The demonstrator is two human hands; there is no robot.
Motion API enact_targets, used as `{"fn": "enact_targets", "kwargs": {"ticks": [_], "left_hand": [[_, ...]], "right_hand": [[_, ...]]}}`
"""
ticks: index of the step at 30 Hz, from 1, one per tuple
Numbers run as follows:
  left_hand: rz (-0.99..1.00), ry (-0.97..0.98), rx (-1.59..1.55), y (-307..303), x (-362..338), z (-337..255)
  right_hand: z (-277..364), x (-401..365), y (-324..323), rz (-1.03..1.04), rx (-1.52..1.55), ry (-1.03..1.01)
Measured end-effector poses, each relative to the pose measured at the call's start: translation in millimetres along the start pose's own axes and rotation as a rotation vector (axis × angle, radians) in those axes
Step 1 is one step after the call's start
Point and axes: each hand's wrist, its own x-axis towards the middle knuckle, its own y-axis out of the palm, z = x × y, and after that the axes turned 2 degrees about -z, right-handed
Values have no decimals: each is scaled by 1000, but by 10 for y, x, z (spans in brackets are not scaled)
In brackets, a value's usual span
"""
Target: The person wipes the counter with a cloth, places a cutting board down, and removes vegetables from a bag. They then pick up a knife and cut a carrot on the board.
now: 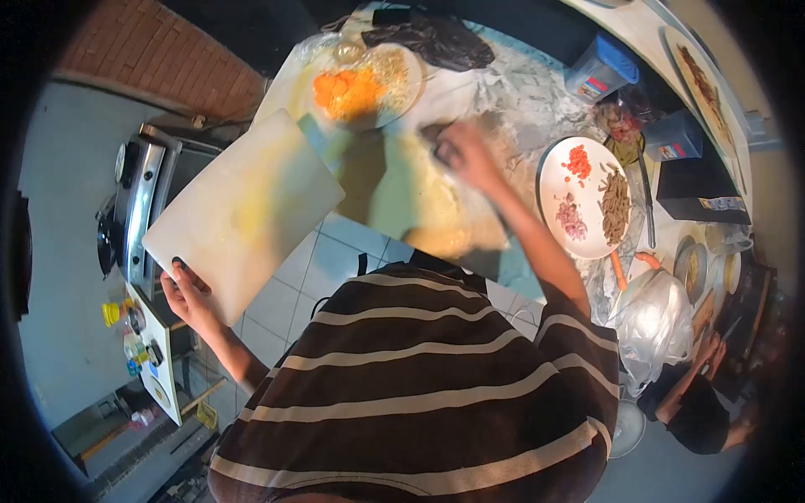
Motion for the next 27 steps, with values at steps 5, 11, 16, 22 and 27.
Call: {"fn": "enact_targets", "kwargs": {"ticks": [5,11,16,22,27], "left_hand": [[-58,-16,42,-708,-194,74],[-185,-21,124,-1649,-550,125],[-271,-43,111,-2096,-700,309],[-277,-105,112,-2481,-930,388],[-307,-105,132,-2573,-1217,442]], "right_hand": [[-680,352,-262,-248,-534,182],[923,-358,1000,77,-572,139],[2409,-879,1720,395,323,58],[1636,-561,553,-157,-108,146],[965,-771,270,-286,-776,489]]}}
